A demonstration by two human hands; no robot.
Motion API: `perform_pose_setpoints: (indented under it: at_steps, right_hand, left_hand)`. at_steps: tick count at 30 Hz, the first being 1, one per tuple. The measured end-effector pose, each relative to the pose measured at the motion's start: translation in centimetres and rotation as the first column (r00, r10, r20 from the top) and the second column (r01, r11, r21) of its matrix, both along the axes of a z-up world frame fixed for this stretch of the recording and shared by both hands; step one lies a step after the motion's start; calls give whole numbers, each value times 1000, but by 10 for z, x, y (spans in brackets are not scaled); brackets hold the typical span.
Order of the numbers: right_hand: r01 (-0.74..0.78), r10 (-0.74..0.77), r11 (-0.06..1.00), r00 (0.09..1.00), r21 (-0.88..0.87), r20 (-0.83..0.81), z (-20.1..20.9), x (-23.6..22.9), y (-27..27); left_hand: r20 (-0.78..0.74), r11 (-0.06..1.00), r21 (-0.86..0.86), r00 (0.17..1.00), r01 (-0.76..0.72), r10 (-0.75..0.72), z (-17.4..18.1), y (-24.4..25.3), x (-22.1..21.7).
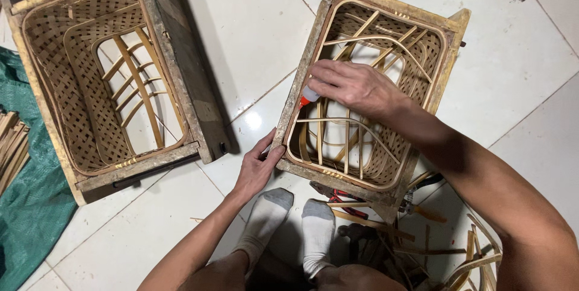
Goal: The person assembles a rectangular basket frame by applying glue to the joints and securing the structure. They handle multiple frames, using a hammer to tap pieces into place and a glue bottle to bond the bamboo strips. The person works on the floor, surrounded by tools and materials.
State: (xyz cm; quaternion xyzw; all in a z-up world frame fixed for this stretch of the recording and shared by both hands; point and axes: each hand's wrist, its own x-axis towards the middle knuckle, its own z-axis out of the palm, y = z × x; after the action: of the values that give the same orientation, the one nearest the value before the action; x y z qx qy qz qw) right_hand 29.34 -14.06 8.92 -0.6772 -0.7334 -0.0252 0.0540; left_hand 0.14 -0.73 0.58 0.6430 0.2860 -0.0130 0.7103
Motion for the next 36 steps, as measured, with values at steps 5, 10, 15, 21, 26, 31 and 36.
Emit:
perform_pose_setpoints:
  at_steps: [5, 10, 15, 21, 26, 31, 36]
  right_hand:
    - [-44, 45, 999, 998, -15, 42, 5, -4, 2]
    - [-74, 70, 997, 988, 26, 136, 9, 7, 7]
    - [-92, 97, 982, 995, 164, -18, 6, 11, 5]
    - [-180, 190, 961, 981, 212, -28, 0, -5, 3]
    - [-170, 185, 970, 980, 176, -73, 7, -19, 6]
    - [-144, 134, 984, 986, 102, 98, 17, -12, 10]
    - [194, -220, 963, 967, 187, 131, 29, 65, -5]
  left_hand:
    - [-20, 1000, 12, 1000, 13, -13, 1, 0, 0]
    - [-55, 1000, 19, 998, 15, -14, -3, 0, -1]
    - [41, 995, 90, 998, -43, 39, -16, -5, -6]
    - [29, 981, 138, 991, -134, 131, -18, -12, -6]
    - [-113, 987, 87, 983, -133, 143, -11, -12, -6]
    - [173, 974, 184, 980, -131, 99, -16, -10, -8]
    - [165, 966, 222, 982, -130, 94, -22, -10, -9]
